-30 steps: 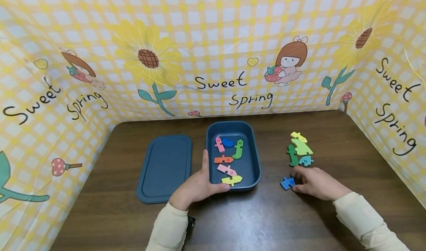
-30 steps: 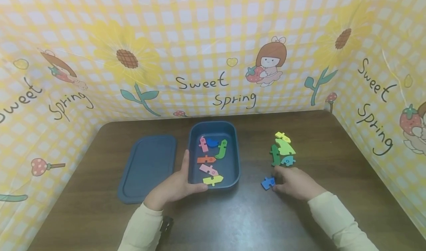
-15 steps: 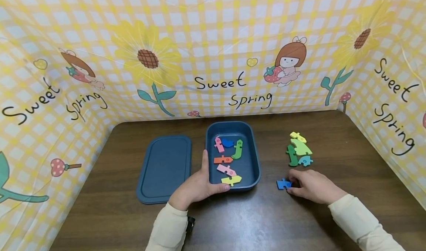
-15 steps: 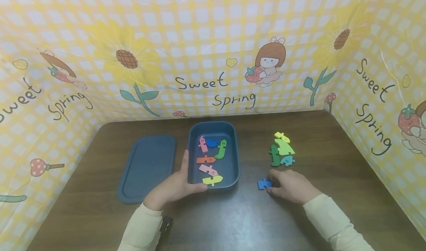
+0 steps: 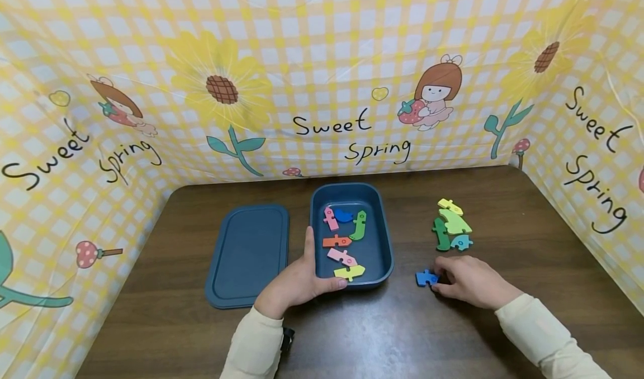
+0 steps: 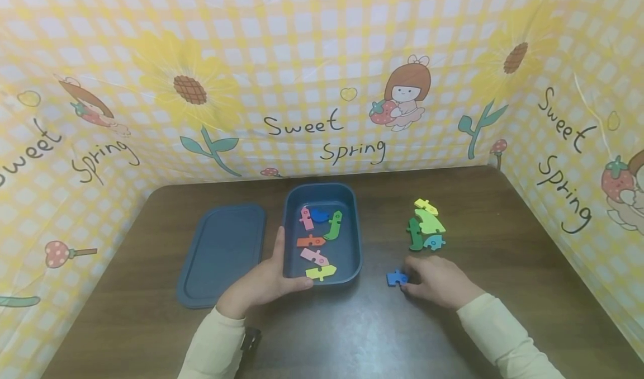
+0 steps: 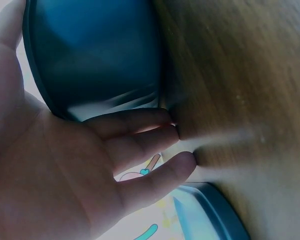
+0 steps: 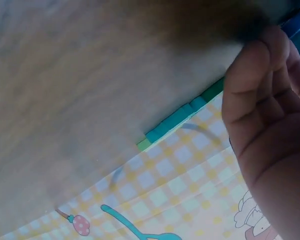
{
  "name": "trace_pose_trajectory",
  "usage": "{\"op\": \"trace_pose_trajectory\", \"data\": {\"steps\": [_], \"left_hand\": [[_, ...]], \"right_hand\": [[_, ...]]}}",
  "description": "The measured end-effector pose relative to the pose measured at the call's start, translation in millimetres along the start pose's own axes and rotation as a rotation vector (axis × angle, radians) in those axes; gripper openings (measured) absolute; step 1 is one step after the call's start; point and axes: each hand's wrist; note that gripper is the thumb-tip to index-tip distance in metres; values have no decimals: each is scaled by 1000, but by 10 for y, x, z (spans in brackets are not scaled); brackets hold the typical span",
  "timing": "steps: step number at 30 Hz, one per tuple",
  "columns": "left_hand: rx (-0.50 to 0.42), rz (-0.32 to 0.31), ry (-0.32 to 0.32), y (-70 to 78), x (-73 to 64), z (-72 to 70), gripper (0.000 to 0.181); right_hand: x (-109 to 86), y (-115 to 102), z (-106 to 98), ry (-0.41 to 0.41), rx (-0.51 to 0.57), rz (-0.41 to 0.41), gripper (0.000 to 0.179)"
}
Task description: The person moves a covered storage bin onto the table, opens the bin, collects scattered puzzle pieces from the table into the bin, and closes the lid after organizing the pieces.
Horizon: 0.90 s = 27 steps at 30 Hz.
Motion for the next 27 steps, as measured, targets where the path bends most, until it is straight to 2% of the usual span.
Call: {"op": "trace_pose_trajectory", "data": {"steps": [9,20,27], "left_hand": [[-9,8,-2,-3,-2,3,134],[-16,25,2,-15,-3,-1,134],[-5,11,-3,5,-6,-6,134]], "right_hand": [[44,-68,-61,65,34,18,22],[132,-132,-163,181,79,-41,21],[205,-176,-209,183,89,-49,21]]}}
Point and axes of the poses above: each hand's wrist, its own x-axis towards the middle knuckle, its own z-axis out of the palm, y = z × x, and after that the axes turned 1 degree about z, right-handed
